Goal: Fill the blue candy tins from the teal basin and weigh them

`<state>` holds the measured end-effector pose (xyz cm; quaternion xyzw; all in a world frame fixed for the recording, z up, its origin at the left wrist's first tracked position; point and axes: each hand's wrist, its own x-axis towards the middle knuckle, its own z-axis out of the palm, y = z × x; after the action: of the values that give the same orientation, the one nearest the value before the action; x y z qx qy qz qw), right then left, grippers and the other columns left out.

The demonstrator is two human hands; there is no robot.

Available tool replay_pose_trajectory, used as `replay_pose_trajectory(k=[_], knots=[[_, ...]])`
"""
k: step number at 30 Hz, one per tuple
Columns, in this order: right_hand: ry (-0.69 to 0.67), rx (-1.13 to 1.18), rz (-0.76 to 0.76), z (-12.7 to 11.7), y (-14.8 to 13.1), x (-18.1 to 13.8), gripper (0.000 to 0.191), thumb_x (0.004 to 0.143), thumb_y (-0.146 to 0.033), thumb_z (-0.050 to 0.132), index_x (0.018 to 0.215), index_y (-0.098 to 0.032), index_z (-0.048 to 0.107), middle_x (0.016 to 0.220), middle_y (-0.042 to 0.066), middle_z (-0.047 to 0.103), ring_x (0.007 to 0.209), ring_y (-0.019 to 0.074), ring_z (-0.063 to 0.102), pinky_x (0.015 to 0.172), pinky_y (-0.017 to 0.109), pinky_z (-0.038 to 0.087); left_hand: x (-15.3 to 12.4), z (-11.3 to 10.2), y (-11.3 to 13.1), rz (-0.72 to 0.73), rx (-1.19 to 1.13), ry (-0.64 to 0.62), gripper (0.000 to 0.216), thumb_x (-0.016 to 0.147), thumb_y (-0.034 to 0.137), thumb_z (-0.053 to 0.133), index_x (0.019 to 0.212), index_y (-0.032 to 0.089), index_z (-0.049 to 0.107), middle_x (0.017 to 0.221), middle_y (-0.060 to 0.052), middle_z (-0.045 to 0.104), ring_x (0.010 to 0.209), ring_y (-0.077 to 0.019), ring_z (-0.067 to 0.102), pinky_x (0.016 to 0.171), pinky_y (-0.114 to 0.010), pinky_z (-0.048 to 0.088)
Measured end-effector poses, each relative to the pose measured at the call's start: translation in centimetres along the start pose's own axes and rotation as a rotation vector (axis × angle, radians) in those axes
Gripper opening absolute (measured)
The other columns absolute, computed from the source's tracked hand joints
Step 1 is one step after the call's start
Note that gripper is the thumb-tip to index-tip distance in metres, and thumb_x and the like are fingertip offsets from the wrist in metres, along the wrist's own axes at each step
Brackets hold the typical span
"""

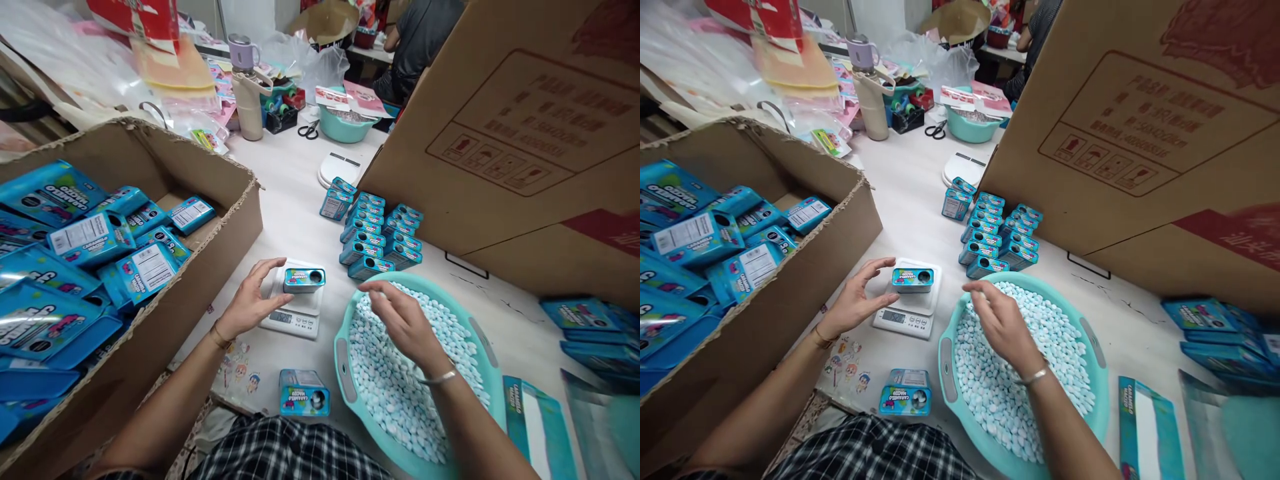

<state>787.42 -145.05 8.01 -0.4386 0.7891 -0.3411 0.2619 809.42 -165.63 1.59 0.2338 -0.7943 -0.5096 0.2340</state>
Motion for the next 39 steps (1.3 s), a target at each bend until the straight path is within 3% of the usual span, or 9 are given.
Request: replay_pose_trajectory(k=[3, 6, 12, 15, 18, 21, 28, 34, 39], knots=[[-0.119, 0.038, -0.08, 2.5, -2.6, 3.2, 0.033, 0.101, -0.043, 0.039, 0.113, -0.022, 0.062, 0.061, -0.004, 0.048, 0.056, 0.0146, 0.045, 0.058, 0.027, 0.034, -0.2, 0.2, 0.0, 0.001, -0.01, 0.006, 0.059, 0.082, 0.031, 0.075, 0.136, 0.026, 0.053, 0.139, -0.009, 0.054, 0.133, -0.0259, 0.048, 0.114, -0.045, 0.037], [-0.233, -0.098, -0.129, 4.2, -4.2, 5.1, 0.027, 0.1, -0.037, 0.041, 0.115, -0.022, 0.058, 0.061, -0.005, 0.049, 0.055, 0.0152, 0.046, 0.059, 0.028, 0.03, -0.4, 0.3, -0.1, -0.001, -0.02, 0.015, 0.059, 0.082, 0.03, 0.076, 0.136, 0.026, 0.053, 0.139, -0.01, 0.054, 0.134, -0.0266, 0.048, 0.115, -0.046, 0.037], [-0.231, -0.184, -0.123, 4.6, -5.1, 5.5, 0.038, 0.099, -0.034, 0.044, 0.134, -0.02, 0.044, 0.073, 0.0, 0.058, 0.066, 0.0196, 0.055, 0.064, 0.03, 0.033, -0.5, 0.3, -0.4, -0.002, -0.041, 0.029, 0.06, 0.082, 0.029, 0.076, 0.137, 0.026, 0.052, 0.138, -0.01, 0.054, 0.133, -0.0267, 0.049, 0.115, -0.045, 0.037], [-0.145, 0.06, -0.107, 3.7, -5.1, 5.2, 0.028, 0.097, -0.038, 0.049, 0.118, -0.021, 0.055, 0.076, 0.0, 0.057, 0.065, 0.0158, 0.049, 0.062, 0.029, 0.033, -0.5, 0.1, -0.4, -0.009, -0.037, 0.029, 0.06, 0.082, 0.03, 0.075, 0.137, 0.026, 0.052, 0.138, -0.01, 0.054, 0.133, -0.026, 0.049, 0.114, -0.044, 0.037], [-0.029, 0.399, -0.038, 2.1, -4.5, 4.2, 0.024, 0.098, -0.043, 0.05, 0.098, -0.02, 0.059, 0.066, -0.003, 0.044, 0.057, 0.0109, 0.036, 0.053, 0.025, 0.027, -0.6, -0.4, -0.3, -0.007, -0.028, 0.045, 0.059, 0.082, 0.032, 0.075, 0.136, 0.026, 0.053, 0.139, -0.009, 0.054, 0.133, -0.026, 0.049, 0.114, -0.043, 0.038], [0.08, 0.732, 0.081, 0.2, -3.0, 2.1, 0.022, 0.095, -0.04, 0.055, 0.091, -0.019, 0.061, 0.058, -0.007, 0.029, 0.05, 0.0084, 0.024, 0.046, 0.023, 0.017, -0.8, -1.3, 0.1, -0.01, -0.015, 0.083, 0.055, 0.084, 0.034, 0.073, 0.135, 0.026, 0.054, 0.139, -0.009, 0.055, 0.133, -0.026, 0.049, 0.113, -0.043, 0.039], [0.361, 1.156, 0.355, -2.8, 1.8, -4.6, 0.016, 0.087, -0.031, 0.069, 0.084, -0.017, 0.061, 0.063, -0.007, 0.03, 0.047, 0.003, 0.023, 0.041, 0.016, 0.022, 0.0, -2.2, 2.3, 0.024, 0.027, 0.13, 0.05, 0.087, 0.033, 0.071, 0.134, 0.026, 0.055, 0.136, -0.007, 0.058, 0.13, -0.0249, 0.053, 0.109, -0.041, 0.043], [0.492, 1.595, 0.503, -2.6, 5.6, -7.7, 0.02, 0.08, -0.019, 0.075, 0.089, -0.019, 0.057, 0.068, -0.008, 0.032, 0.047, 0.0032, 0.032, 0.038, 0.013, 0.032, 1.8, -0.8, 3.8, 0.104, 0.168, 0.011, 0.053, 0.088, 0.036, 0.069, 0.136, 0.027, 0.052, 0.138, -0.008, 0.056, 0.131, -0.0259, 0.051, 0.111, -0.042, 0.042], [0.56, 1.728, 0.543, -2.1, 6.6, -8.2, 0.018, 0.082, -0.018, 0.072, 0.09, -0.019, 0.056, 0.072, -0.006, 0.038, 0.053, 0.0057, 0.042, 0.041, 0.016, 0.041, 2.8, 0.6, 3.0, 0.161, 0.471, -0.165, 0.056, 0.085, 0.038, 0.07, 0.135, 0.024, 0.05, 0.128, -0.01, 0.059, 0.122, -0.0299, 0.054, 0.103, -0.046, 0.045]])
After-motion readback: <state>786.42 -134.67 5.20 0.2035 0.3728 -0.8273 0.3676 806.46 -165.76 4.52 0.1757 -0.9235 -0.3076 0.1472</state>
